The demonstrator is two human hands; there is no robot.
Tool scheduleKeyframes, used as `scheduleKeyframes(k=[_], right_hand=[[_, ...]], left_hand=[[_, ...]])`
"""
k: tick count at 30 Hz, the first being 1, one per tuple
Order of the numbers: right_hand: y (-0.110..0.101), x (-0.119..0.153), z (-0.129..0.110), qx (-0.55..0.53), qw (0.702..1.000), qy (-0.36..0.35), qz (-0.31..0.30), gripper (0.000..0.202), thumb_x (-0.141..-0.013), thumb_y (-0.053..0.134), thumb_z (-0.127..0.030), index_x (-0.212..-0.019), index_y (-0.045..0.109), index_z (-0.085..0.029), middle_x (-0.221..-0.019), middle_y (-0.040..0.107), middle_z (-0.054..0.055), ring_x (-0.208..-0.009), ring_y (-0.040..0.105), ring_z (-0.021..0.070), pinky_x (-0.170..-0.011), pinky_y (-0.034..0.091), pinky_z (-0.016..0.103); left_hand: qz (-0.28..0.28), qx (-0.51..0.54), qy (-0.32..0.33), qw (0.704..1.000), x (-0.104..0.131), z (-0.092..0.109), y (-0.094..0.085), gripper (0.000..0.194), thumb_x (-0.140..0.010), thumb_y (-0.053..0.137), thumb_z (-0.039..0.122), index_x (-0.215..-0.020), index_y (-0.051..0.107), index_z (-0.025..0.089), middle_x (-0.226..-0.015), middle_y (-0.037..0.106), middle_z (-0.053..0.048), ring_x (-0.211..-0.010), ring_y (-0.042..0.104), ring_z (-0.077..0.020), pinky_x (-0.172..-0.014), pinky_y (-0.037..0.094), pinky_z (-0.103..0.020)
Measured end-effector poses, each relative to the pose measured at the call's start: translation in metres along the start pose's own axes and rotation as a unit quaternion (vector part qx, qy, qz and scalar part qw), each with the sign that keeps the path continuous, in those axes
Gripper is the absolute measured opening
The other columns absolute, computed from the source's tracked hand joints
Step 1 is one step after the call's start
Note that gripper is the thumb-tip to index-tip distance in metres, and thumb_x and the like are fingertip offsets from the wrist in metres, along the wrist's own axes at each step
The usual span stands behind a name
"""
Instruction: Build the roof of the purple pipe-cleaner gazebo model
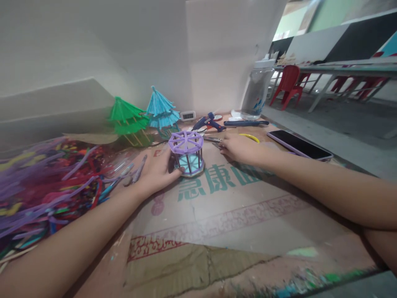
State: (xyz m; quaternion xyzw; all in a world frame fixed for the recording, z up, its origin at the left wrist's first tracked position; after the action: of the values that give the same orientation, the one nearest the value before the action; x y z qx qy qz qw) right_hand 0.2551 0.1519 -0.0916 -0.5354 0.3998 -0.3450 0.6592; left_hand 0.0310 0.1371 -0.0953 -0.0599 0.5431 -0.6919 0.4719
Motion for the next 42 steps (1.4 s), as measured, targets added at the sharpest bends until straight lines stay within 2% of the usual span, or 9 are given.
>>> scheduleKeyframes(k=[6, 12, 17, 20, 26, 30, 34, 36, 42], right_hand=[[-0.002, 0.007, -0.018, -0.011, 0.999, -0.037, 0.000, 0.029, -0.096, 0.046, -0.014, -0.081, 0.070, -0.014, -0.091, 0.066, 0.015, -0.074, 0.053, 0.0207, -0.067, 0.034, 0.035], [-0.002, 0.006, -0.025, 0.021, 0.997, -0.051, 0.048, 0.033, -0.102, 0.041, -0.022, -0.110, 0.070, -0.009, -0.098, 0.066, 0.016, -0.080, 0.054, 0.0225, -0.073, 0.036, 0.035], [0.007, 0.005, -0.016, 0.074, 0.997, -0.025, -0.004, 0.031, -0.099, 0.045, -0.020, -0.087, 0.072, -0.010, -0.092, 0.067, 0.020, -0.077, 0.057, 0.0256, -0.069, 0.037, 0.037], [0.003, 0.008, -0.022, 0.059, 0.998, -0.033, -0.002, 0.024, -0.094, 0.049, -0.012, -0.087, 0.072, -0.011, -0.093, 0.070, 0.020, -0.081, 0.061, 0.0274, -0.070, 0.039, 0.038], [-0.032, 0.009, -0.011, -0.031, 0.996, 0.044, 0.076, 0.030, -0.098, 0.048, -0.020, -0.120, 0.067, -0.016, -0.105, 0.074, 0.015, -0.090, 0.067, 0.0280, -0.071, 0.041, 0.035], [-0.066, 0.013, -0.002, -0.116, 0.980, 0.065, 0.150, 0.032, -0.102, 0.041, -0.027, -0.115, 0.069, -0.019, -0.106, 0.074, 0.012, -0.088, 0.066, 0.0252, -0.072, 0.041, 0.034], [-0.042, 0.017, -0.028, -0.133, 0.989, -0.063, -0.024, 0.034, -0.092, 0.066, -0.045, -0.114, 0.072, -0.020, -0.101, 0.074, 0.009, -0.084, 0.065, 0.0234, -0.068, 0.042, 0.032], [-0.027, 0.024, -0.040, -0.110, 0.982, -0.116, -0.103, 0.040, -0.084, 0.077, -0.044, -0.116, 0.072, -0.022, -0.105, 0.074, 0.009, -0.086, 0.066, 0.0244, -0.068, 0.042, 0.032], [-0.022, 0.024, -0.044, -0.053, 0.989, -0.081, -0.115, 0.016, -0.092, 0.061, -0.022, -0.100, 0.075, -0.021, -0.093, 0.076, 0.007, -0.076, 0.064, 0.0207, -0.066, 0.037, 0.031]], left_hand=[[0.025, -0.025, 0.057, 0.998, 0.002, 0.009, -0.003, 0.061, -0.093, 0.058, 0.040, -0.147, 0.042, 0.018, -0.147, 0.057, -0.017, -0.137, 0.055, -0.0347, -0.116, 0.045, -0.053], [0.032, -0.070, 0.057, 0.995, 0.005, 0.006, -0.002, 0.064, -0.093, 0.058, 0.046, -0.147, 0.042, 0.017, -0.146, 0.056, -0.020, -0.136, 0.055, -0.0386, -0.114, 0.045, -0.058], [0.026, -0.071, 0.059, 0.995, 0.005, 0.004, 0.000, 0.063, -0.094, 0.056, 0.046, -0.147, 0.041, 0.016, -0.146, 0.057, -0.019, -0.134, 0.056, -0.0378, -0.112, 0.046, -0.057], [0.026, -0.080, 0.060, 0.995, 0.005, 0.007, -0.001, 0.063, -0.094, 0.055, 0.047, -0.147, 0.041, 0.016, -0.147, 0.056, -0.018, -0.136, 0.055, -0.0365, -0.114, 0.045, -0.055], [0.030, -0.095, 0.057, 0.993, 0.006, 0.011, -0.004, 0.060, -0.093, 0.055, 0.047, -0.143, 0.046, 0.014, -0.143, 0.058, -0.018, -0.133, 0.056, -0.0358, -0.112, 0.046, -0.053], [0.031, -0.095, 0.057, 0.993, 0.005, 0.011, -0.004, 0.060, -0.094, 0.055, 0.046, -0.143, 0.045, 0.014, -0.145, 0.057, -0.019, -0.134, 0.055, -0.0362, -0.112, 0.046, -0.054], [0.035, -0.082, 0.065, 0.994, 0.005, 0.011, -0.005, 0.059, -0.093, 0.056, 0.045, -0.143, 0.045, 0.015, -0.143, 0.057, -0.019, -0.132, 0.057, -0.0356, -0.111, 0.046, -0.053], [0.037, -0.075, 0.066, 0.994, 0.006, 0.011, -0.005, 0.060, -0.093, 0.057, 0.044, -0.143, 0.044, 0.014, -0.143, 0.057, -0.019, -0.133, 0.056, -0.0353, -0.111, 0.046, -0.052], [0.032, -0.064, 0.072, 0.995, 0.006, 0.014, -0.006, 0.061, -0.090, 0.060, 0.044, -0.143, 0.046, 0.015, -0.149, 0.051, -0.020, -0.142, 0.047, -0.0375, -0.118, 0.040, -0.055]])
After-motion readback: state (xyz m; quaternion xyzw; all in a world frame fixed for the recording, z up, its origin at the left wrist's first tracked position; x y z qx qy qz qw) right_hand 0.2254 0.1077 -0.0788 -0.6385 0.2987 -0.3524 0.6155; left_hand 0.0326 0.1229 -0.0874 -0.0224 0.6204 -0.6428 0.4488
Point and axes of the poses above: each hand's wrist, its own x-axis away from the middle knuckle, its own y-axis out of the palm, z = x × y, the point moved 9 cm from there along -x, towards the middle knuckle
